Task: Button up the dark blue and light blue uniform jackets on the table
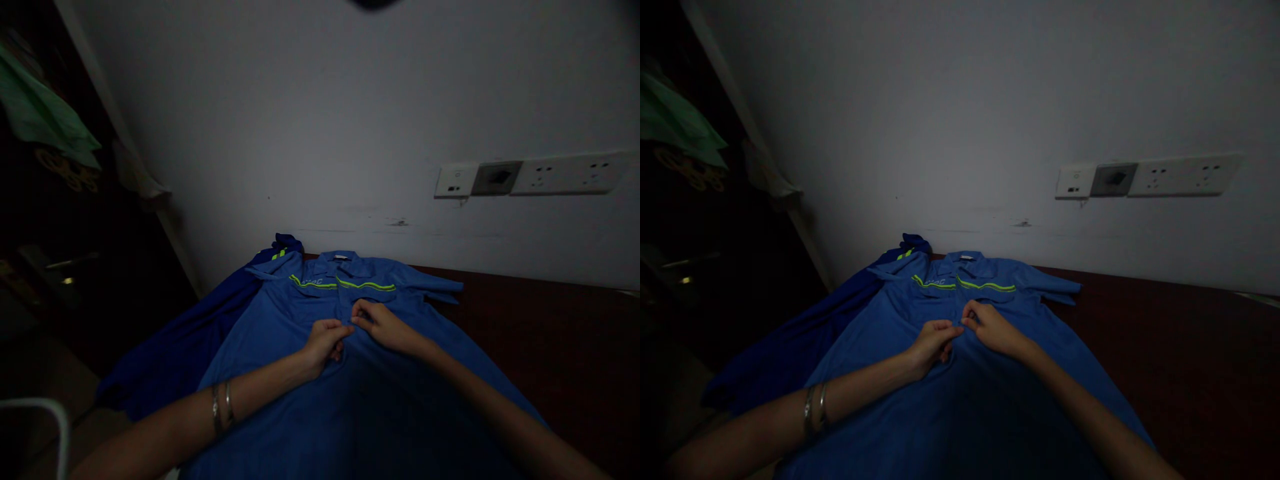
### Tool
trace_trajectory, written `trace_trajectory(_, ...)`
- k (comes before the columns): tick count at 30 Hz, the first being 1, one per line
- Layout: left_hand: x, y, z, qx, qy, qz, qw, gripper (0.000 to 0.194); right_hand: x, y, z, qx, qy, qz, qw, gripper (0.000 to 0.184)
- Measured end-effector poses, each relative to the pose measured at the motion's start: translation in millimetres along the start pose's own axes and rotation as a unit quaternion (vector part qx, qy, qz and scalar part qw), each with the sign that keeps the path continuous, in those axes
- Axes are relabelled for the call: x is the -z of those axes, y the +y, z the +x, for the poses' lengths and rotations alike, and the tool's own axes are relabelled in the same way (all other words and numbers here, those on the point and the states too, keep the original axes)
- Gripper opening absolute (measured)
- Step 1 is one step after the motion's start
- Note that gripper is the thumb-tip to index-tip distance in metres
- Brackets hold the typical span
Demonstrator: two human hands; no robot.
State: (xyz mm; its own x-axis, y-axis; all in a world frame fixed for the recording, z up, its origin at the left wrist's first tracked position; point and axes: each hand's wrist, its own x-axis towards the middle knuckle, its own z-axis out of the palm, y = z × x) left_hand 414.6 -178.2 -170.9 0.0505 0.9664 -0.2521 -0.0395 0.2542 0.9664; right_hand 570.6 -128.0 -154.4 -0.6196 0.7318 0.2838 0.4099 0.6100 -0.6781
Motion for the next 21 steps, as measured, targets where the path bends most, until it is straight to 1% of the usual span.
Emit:
trace_trajectory(7, 1.4, -2.8, 5.1, -0.02, 0.005, 0.029, 0.999, 0.026, -3.6, 2.6, -1.1, -0.024, 0.008, -0.023, 0.999, 0.012)
trace_trajectory(14, 4.2, -5.4, 3.1, -0.043, 0.025, 0.051, 0.997, 0.029, -10.1, 3.3, -0.3, -0.048, 0.01, -0.026, 0.998, 0.011)
trace_trajectory(18, 4.4, -4.8, 2.0, -0.055, 0.02, 0.077, 0.995, 0.03, -10.7, -2.2, -1.8, -0.058, 0.013, -0.055, 0.997, 0.011)
trace_trajectory(21, 4.6, -4.5, 3.2, -0.055, 0.019, 0.096, 0.994, 0.028, -9.4, -7.6, -3.6, -0.065, 0.005, -0.097, 0.993, 0.012)
